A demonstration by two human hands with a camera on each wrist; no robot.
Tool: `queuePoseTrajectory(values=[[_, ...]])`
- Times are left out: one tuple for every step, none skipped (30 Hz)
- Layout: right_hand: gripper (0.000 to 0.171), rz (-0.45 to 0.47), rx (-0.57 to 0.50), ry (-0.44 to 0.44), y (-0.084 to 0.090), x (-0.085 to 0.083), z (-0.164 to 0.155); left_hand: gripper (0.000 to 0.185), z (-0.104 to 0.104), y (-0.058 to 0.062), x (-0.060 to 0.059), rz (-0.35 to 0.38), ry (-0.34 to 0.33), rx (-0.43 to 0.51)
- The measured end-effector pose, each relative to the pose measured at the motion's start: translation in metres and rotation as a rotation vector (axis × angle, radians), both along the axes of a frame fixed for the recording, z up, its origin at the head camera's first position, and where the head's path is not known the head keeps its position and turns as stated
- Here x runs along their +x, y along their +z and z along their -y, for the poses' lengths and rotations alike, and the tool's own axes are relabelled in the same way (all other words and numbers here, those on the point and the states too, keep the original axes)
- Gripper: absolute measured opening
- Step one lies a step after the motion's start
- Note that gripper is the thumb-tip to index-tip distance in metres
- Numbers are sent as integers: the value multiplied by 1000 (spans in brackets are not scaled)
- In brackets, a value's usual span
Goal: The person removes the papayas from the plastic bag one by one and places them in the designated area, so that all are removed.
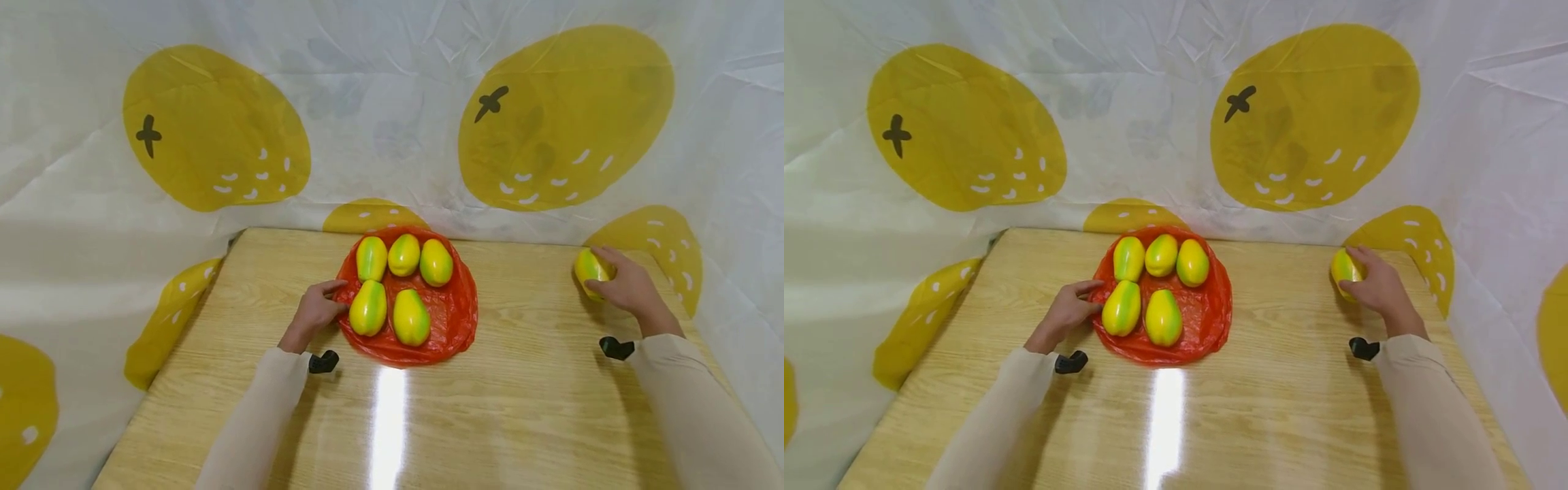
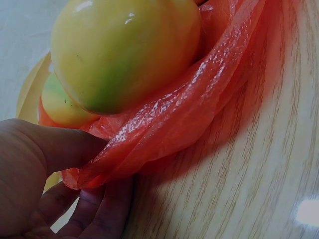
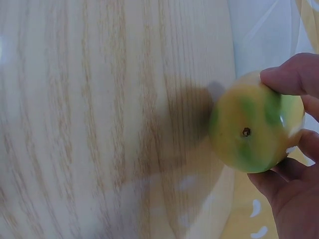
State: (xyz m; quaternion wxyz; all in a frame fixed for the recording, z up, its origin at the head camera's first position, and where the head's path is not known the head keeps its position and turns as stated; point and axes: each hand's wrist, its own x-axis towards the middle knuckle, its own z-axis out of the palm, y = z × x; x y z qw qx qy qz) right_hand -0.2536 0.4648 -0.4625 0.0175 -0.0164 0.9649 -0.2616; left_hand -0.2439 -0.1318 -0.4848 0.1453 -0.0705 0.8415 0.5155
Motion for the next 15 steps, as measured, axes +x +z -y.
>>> queuePoseTrajectory(values=[[80,2,-3,-1,0,0,1,59,1,0,0,-1,-1,1],[80,2,-6,-1,1,-1,1,59,1,1,-1,-1,-1,-1],[81,3,-7,-2,1,-1,2,59,1,1,-1,-3,-2,-1],[81,4,-10,-2,1,-1,2,59,2,1,-1,-4,-3,-1],[81,6,-11,-2,2,-1,2,59,2,1,-1,-6,-2,-1],[81,7,-11,-1,1,-1,2,59,2,1,-1,-10,-3,-1],[81,7,-12,-1,2,-1,2,59,2,1,-1,-12,-4,-2],[81,8,-13,-1,2,-1,2,59,2,1,-1,-15,-4,-3],[81,10,-14,-1,2,-1,2,59,2,1,-1,-18,-6,-5],[81,10,-15,0,2,0,2,58,2,0,-1,-20,-7,-8],[81,10,-17,0,1,0,2,58,2,0,-1,-22,-5,-9],[81,10,-18,-1,1,0,2,59,2,0,-1,-21,-4,-10],[80,8,-21,0,1,1,2,59,2,-1,-1,-18,-6,-11],[80,5,-24,2,0,1,2,59,2,-1,-1,-15,-5,-12],[80,4,-28,3,0,1,2,59,2,-1,-1,-11,-4,-12]])
